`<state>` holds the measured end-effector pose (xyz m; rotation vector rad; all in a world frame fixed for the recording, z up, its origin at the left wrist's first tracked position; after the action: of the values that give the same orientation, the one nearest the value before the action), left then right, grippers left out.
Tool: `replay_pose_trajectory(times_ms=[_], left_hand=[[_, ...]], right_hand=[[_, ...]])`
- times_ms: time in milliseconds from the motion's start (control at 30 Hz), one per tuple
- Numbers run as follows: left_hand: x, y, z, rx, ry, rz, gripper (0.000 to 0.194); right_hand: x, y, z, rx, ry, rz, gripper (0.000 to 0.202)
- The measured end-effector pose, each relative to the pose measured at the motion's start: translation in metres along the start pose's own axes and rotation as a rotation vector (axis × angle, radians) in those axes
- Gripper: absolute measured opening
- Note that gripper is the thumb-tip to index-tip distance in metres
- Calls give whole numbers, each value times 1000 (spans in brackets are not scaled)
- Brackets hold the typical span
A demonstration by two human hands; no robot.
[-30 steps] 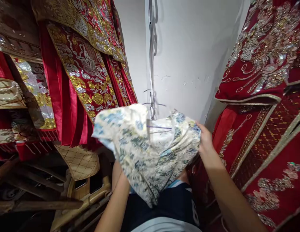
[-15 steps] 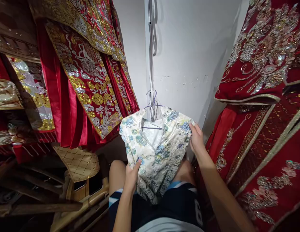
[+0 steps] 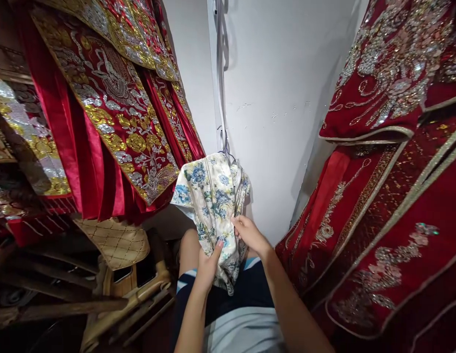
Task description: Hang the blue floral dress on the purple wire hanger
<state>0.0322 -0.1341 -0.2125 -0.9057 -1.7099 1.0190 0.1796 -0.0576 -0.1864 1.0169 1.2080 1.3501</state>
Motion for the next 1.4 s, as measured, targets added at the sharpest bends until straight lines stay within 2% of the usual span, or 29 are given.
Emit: replay_pose_trajectory(times_ms=[133, 200, 300, 333, 367, 400, 433, 500, 567, 600, 733, 867, 1000, 1067, 1167, 1233, 1300, 1400], left_hand=[[4, 8, 11, -19, -13, 22, 66], [6, 14, 24, 66, -110, -18, 64], [2, 8, 46, 339, -417, -300, 67], [0, 2, 47, 433, -485, -428, 67], [-2, -3, 43, 509, -490, -540, 65], [-1, -6, 34, 561, -426, -619, 59], [3, -7, 22, 582, -299, -660, 51], [11, -5, -7, 552, -7, -647, 33], [17, -1, -31, 508, 176, -594, 13], [19, 0, -39, 498, 215, -583, 8], [17, 0, -60, 603, 358, -570, 15], [12, -8, -74, 902, 553, -511, 14], [11, -16, -84, 1183, 741, -467, 20], [12, -16, -83, 1254, 827, -461, 24], [24, -20, -75, 1191, 865, -455, 18], [41, -33, -69, 1025, 808, -480, 11], [67, -59, -66, 826, 670, -563, 14], [114, -114, -68, 623, 429, -774, 32]], right_hand=[[-9, 3, 3, 147, 46, -6, 32], [-14, 6, 7, 243, 63, -53, 31], [-20, 9, 10, 267, 97, -119, 30], [-21, 9, 10, 256, 110, -129, 30], [-22, 9, 10, 245, 129, -134, 30], [-23, 9, 8, 235, 155, -138, 30], [-23, 9, 6, 228, 191, -141, 30], [-25, 8, 2, 213, 264, -145, 31], [-26, 8, 2, 210, 289, -142, 31], [-26, 10, 4, 221, 271, -133, 31], [-17, 32, 24, 324, 98, -73, 29], [17, 80, 43, 451, -49, -27, 22], [56, 137, 51, 508, -93, 8, 19], [66, 154, 52, 528, -99, 23, 18], [65, 160, 49, 526, -70, 48, 16], [59, 155, 47, 510, -36, 83, 16], [51, 151, 47, 480, -17, 121, 18], [44, 152, 47, 405, -2, 162, 24]])
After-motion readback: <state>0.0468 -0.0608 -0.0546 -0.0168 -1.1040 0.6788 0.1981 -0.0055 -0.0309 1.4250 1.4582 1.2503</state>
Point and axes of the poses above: each hand's wrist, its own x-axis towards the middle knuckle, its own z-axis out of the back of the hand, y = z × x, the point moved 5 cm from there along x, towards the middle knuckle, and after that the axes turned 13 degrees about -z, right-handed, at the moved point
